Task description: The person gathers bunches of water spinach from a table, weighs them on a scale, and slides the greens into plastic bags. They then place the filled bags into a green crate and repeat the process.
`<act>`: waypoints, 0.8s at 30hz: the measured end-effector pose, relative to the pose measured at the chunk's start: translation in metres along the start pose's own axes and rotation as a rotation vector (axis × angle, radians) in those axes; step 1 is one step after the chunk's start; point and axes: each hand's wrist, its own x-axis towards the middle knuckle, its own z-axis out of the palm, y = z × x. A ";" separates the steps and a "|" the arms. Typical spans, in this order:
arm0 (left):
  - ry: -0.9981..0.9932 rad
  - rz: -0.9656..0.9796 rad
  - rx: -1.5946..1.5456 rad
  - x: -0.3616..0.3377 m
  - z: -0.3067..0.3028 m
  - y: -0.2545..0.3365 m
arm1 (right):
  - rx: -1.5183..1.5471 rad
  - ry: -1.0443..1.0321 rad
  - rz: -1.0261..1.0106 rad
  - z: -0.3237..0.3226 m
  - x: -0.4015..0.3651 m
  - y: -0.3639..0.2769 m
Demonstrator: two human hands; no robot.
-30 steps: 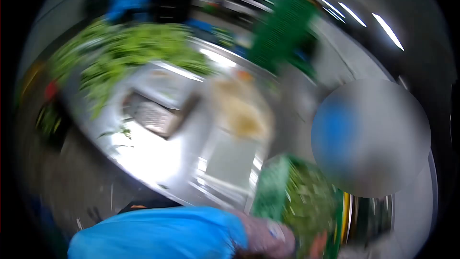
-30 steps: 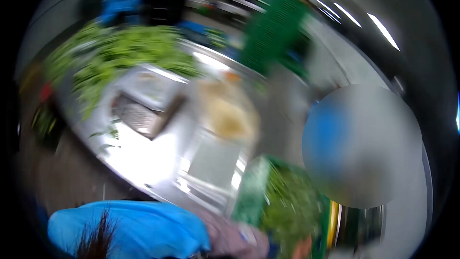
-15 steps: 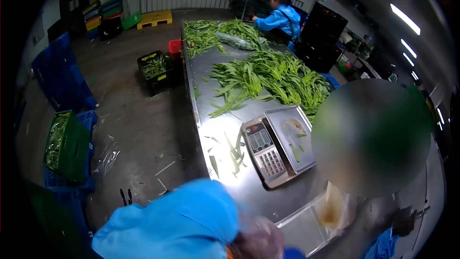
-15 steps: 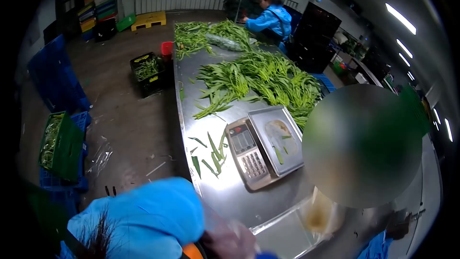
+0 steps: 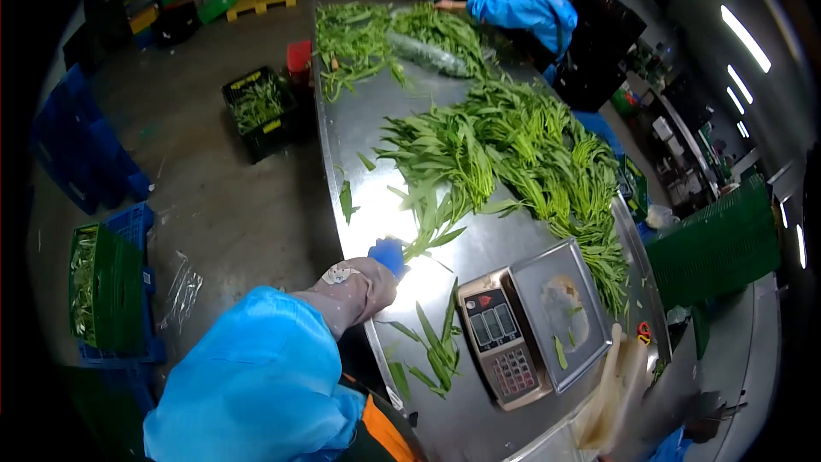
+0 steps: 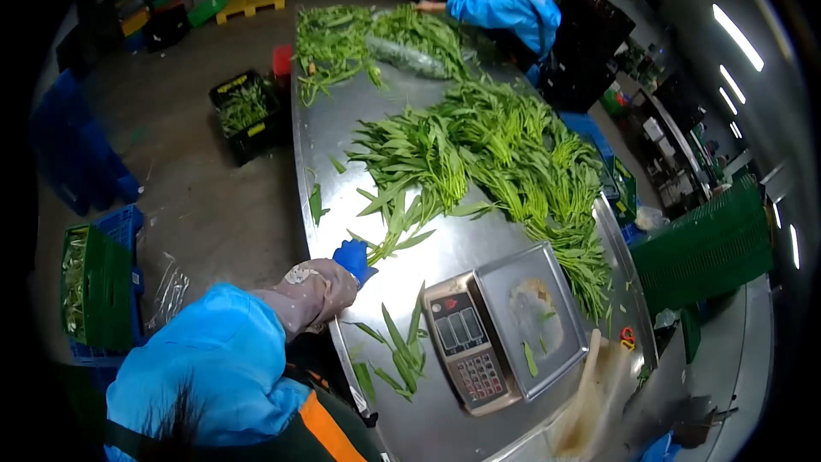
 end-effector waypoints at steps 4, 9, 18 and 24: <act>-0.217 0.101 -0.095 0.018 0.006 -0.015 | -0.097 -0.114 -0.279 0.063 0.076 -0.093; -0.596 0.105 -0.140 0.049 -0.001 -0.023 | -0.014 -0.374 -0.450 0.141 0.159 -0.211; -1.759 -0.177 -1.531 0.050 -0.112 -0.062 | 0.206 -0.714 -0.473 0.275 0.299 -0.292; -0.947 -0.106 -1.523 0.091 -0.173 0.000 | 0.591 -0.401 -0.391 0.361 0.412 -0.307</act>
